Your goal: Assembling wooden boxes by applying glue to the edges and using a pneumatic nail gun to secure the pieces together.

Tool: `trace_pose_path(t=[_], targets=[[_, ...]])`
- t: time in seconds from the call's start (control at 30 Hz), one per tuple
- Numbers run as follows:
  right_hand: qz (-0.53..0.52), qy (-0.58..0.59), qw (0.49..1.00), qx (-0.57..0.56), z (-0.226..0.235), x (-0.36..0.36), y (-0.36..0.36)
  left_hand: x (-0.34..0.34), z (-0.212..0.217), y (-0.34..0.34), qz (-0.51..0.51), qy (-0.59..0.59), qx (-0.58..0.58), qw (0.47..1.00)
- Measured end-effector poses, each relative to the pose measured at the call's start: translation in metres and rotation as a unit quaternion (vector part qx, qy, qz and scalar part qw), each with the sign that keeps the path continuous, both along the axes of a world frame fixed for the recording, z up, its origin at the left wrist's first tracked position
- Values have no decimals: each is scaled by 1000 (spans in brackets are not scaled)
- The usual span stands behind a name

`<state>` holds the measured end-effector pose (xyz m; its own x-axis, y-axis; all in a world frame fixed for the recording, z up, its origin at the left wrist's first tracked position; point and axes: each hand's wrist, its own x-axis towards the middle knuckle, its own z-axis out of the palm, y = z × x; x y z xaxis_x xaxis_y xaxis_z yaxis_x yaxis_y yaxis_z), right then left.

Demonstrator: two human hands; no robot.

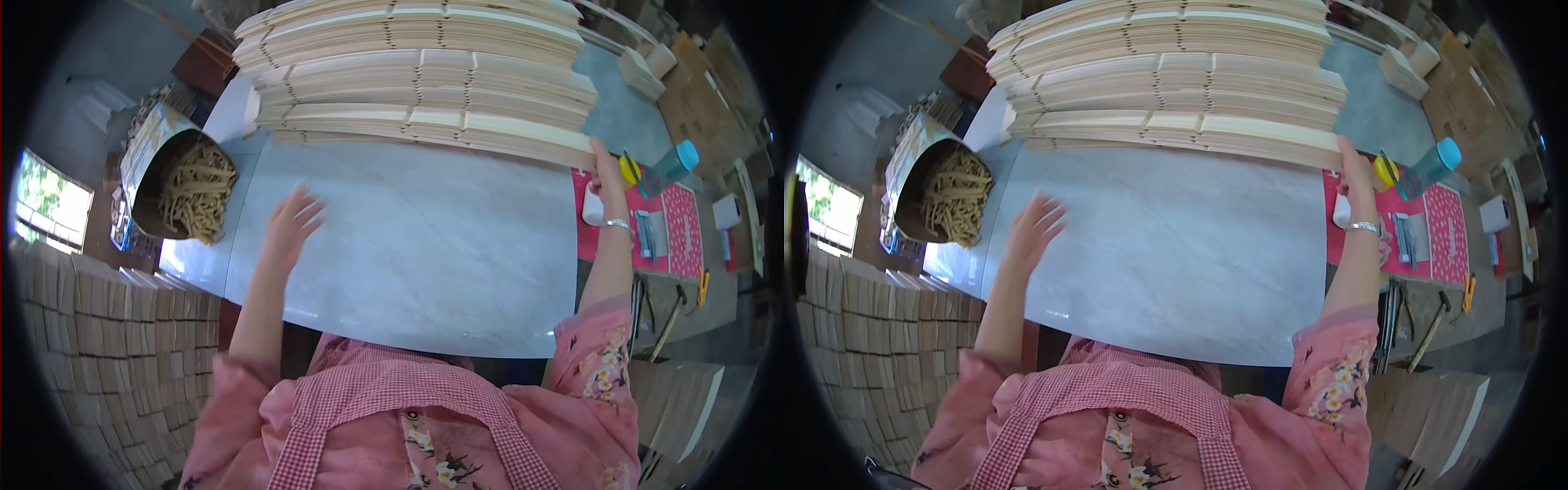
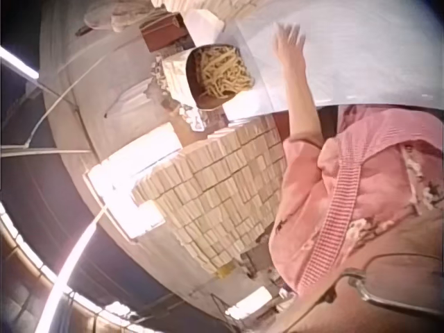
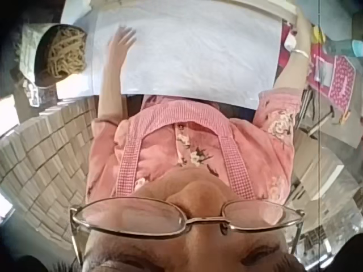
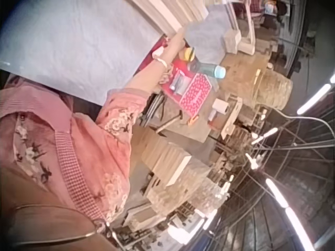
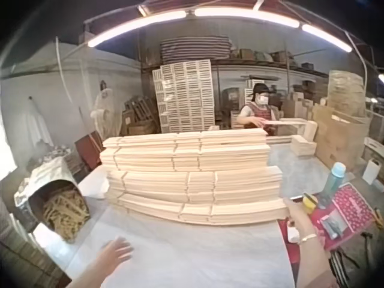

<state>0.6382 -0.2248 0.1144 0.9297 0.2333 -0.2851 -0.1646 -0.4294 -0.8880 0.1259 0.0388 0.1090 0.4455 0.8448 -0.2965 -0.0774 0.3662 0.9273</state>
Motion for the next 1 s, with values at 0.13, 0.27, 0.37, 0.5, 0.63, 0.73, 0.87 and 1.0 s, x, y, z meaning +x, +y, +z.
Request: trace_pose_path(t=[0.13, 0.27, 0.37, 0.5, 0.63, 0.73, 0.87, 1.0], targets=[[-68, 34, 997, 13, 8, -8, -21, 136, -7, 69, -38, -102, -222, 969], [-79, 13, 997, -10, -9, -5, -46, 161, -11, 72, -16, -151, -241, 958], [-98, -35, 994, 7, 5, -39, -51, 157, -13, 60, 21, -164, -217, 962], [31, -91, 982, -162, 11, -83, -83, 100, -36, 37, 34, -189, -243, 951], [40, -436, 876, -200, -32, -114, -187, 53, -91, 2, 63, -139, -263, 953], [41, -450, 832, -322, -56, -157, -248, 41, -80, -23, 44, -101, -263, 959], [50, -521, 789, -322, -67, -191, -263, 7, -35, -50, -46, 1, -218, 975], [99, -400, 911, -15, -24, -268, -173, -31, -9, -88, -279, 54, -165, 945]])
